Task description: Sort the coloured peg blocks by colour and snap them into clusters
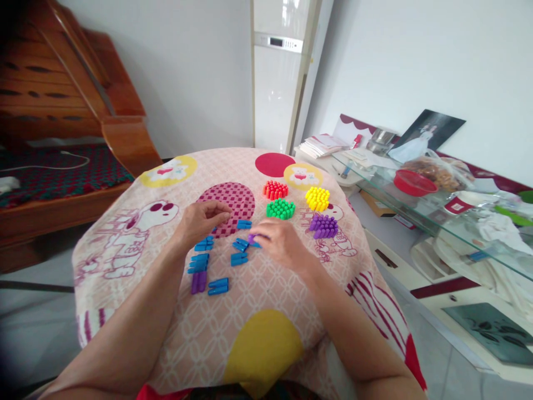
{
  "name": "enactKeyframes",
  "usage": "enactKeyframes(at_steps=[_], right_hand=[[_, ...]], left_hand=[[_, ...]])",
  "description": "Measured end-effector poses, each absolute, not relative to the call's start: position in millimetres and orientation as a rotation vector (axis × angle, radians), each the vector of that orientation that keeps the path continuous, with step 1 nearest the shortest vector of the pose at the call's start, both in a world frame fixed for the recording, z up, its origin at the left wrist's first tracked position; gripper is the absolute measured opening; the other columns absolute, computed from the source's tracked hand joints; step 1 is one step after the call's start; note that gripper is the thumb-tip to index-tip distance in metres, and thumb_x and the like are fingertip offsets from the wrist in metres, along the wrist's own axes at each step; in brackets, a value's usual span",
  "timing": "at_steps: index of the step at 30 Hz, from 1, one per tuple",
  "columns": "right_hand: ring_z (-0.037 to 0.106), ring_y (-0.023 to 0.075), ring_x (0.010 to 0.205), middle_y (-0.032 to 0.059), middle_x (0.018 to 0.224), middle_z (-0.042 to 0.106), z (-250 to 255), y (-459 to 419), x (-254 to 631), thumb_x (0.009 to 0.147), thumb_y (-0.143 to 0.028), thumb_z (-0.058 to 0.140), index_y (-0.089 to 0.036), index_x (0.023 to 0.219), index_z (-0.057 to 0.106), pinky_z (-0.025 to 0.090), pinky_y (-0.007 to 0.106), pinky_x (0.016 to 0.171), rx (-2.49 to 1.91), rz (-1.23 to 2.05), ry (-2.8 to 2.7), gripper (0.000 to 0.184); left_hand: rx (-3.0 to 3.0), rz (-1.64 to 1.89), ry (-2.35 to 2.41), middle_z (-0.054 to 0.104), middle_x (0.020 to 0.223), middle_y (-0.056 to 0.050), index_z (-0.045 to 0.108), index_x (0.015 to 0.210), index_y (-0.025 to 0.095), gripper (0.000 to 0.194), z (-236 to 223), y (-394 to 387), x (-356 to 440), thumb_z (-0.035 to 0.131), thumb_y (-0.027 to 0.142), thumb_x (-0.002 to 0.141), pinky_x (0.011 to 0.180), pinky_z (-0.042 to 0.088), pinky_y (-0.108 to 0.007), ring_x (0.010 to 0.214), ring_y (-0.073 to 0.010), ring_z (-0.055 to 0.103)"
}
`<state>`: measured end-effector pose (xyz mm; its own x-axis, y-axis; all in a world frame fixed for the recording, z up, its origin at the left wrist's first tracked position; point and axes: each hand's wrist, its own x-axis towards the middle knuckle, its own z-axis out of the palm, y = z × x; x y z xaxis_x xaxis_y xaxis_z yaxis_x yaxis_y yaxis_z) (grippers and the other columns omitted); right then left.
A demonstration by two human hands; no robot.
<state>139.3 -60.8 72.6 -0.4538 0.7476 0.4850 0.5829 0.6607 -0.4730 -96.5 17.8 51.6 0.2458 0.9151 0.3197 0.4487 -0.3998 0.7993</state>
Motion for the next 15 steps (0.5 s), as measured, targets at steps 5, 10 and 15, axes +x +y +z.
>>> enactKeyframes(at_steps=[5, 10, 15], right_hand=[[0.071, 0.0186, 0.073, 0.0046, 0.083, 0.076, 85.8, -50.6, 222.4, 0.083, -0.018, 0.063, -0.019, 0.087, 0.077, 0.056, 0.03, 0.069, -1.347, 0.251, -1.869, 0.015], [0.071, 0.0199, 0.072, 0.0053, 0.08, 0.076, 76.2, -44.1, 264.5, 0.075, -0.015, 0.066, -0.019, 0.077, 0.077, 0.055, 0.029, 0.066, -1.545, 0.115, -1.895, 0.012], [0.07, 0.0204, 0.075, 0.0038, 0.078, 0.075, 71.6, -39.7, 272.3, 0.073, -0.011, 0.066, -0.021, 0.072, 0.076, 0.052, 0.03, 0.071, -1.62, 0.067, -2.054, 0.014]], left_hand=[[2.005, 1.066, 1.251, 0.073, 0.072, -0.002, 0.074, 0.084, 0.017, 0.025, 55.1, 15.8, -94.6, 0.064, 0.038, 0.077, 0.06, 0.048, -0.024, 0.066, -0.0164, 0.065], [2.004, 1.065, 1.221, 0.073, 0.072, -0.003, 0.074, 0.083, 0.016, 0.024, 53.7, 15.8, -93.4, 0.064, 0.038, 0.077, 0.057, 0.046, -0.023, 0.065, -0.0158, 0.065], [1.976, 1.079, 1.217, 0.073, 0.072, -0.003, 0.074, 0.084, 0.017, 0.024, 51.7, 16.8, -94.1, 0.065, 0.038, 0.076, 0.057, 0.046, -0.023, 0.066, -0.0165, 0.065]])
